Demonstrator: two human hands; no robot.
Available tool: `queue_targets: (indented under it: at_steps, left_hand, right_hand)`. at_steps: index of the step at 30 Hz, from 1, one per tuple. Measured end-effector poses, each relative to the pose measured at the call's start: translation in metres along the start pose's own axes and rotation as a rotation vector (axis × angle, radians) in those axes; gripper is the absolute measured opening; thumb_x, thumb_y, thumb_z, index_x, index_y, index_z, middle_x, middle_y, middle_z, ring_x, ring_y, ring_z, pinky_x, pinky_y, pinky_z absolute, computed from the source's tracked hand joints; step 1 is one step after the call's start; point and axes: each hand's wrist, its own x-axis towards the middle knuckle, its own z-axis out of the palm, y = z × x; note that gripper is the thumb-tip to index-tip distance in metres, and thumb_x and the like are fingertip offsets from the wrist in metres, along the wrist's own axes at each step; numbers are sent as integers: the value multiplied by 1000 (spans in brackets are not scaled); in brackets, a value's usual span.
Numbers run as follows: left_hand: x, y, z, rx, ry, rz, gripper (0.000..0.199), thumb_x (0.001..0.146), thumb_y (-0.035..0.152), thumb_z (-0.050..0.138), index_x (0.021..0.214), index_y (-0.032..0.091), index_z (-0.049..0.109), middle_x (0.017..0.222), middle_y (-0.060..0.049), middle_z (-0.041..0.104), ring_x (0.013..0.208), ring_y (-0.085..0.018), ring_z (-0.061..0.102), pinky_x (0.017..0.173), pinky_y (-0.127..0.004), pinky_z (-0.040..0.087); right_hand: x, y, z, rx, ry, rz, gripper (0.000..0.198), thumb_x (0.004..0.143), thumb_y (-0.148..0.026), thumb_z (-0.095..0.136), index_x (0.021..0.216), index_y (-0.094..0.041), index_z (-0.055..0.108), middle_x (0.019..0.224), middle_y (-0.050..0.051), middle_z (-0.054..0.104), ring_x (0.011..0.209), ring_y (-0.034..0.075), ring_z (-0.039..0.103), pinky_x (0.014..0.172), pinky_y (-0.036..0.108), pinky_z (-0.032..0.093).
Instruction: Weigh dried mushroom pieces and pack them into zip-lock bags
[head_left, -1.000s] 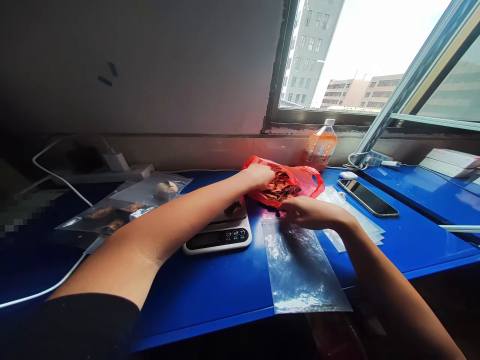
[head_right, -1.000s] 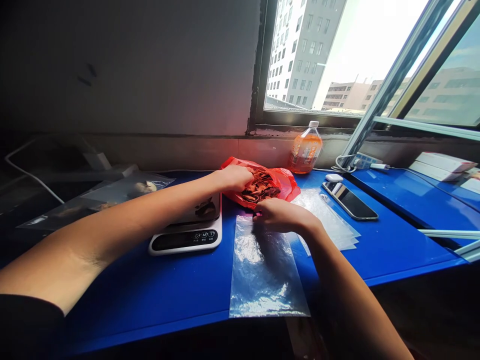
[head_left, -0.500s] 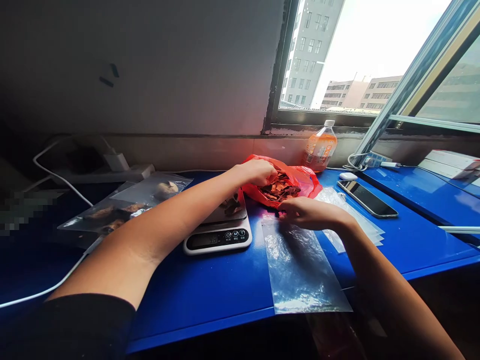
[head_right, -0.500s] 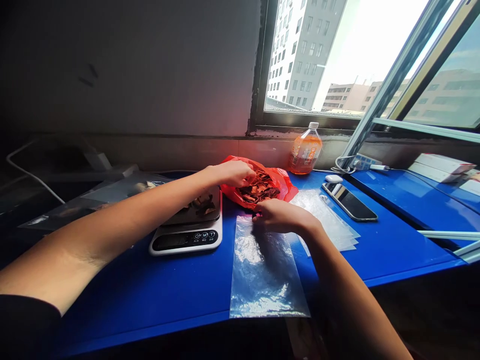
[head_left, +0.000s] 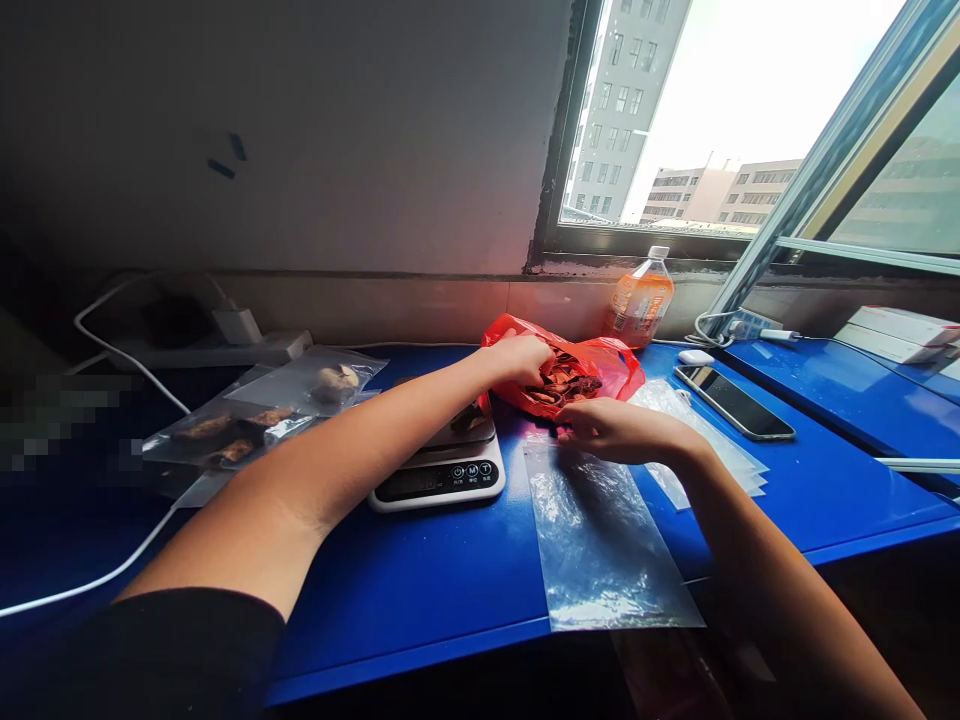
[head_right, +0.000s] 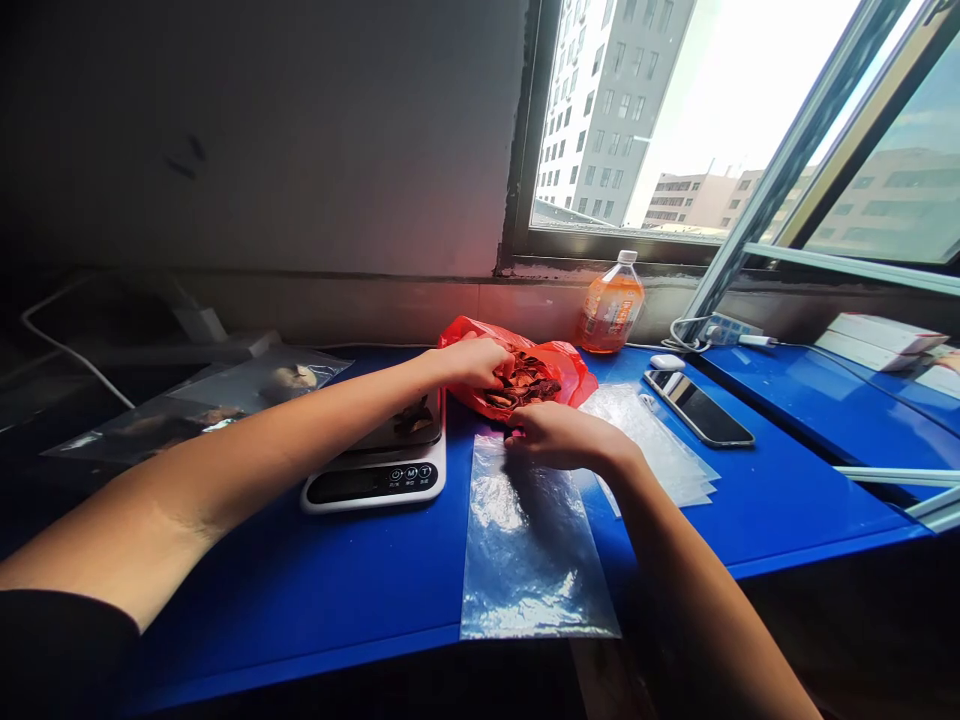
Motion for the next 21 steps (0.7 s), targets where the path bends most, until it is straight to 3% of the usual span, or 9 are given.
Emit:
queue_targets:
  at_steps: [11, 16, 21]
  left_hand:
    - [0, -2, -4, -17, 61, -72, 19, 75, 16, 65, 91, 14, 74, 85, -10, 73, 82, -25, 68, 70, -29, 47]
    - [17, 14, -5, -41, 22, -51, 22, 91, 28, 60, 108, 15, 66, 110, -10, 67, 102, -24, 64, 88, -40, 52]
    - [31, 26, 0, -101, -78, -99, 32, 94, 37, 59, 118, 16, 61, 120, -8, 62, 103, -24, 62, 87, -41, 55]
  right_hand:
    - [-1, -2, 1, 0, 18, 5, 18, 90, -29, 48, 91, -18, 63, 84, 6, 66, 67, 15, 53, 61, 29, 40]
    - [0, -2, 1, 12, 14, 19, 20, 90, -29, 50, 96, -16, 63, 88, 8, 68, 71, 17, 55, 63, 30, 41]
    - [0, -4, -1, 5, 2, 5, 18, 91, -28, 50, 95, -16, 62, 85, 6, 66, 67, 15, 54, 60, 28, 39]
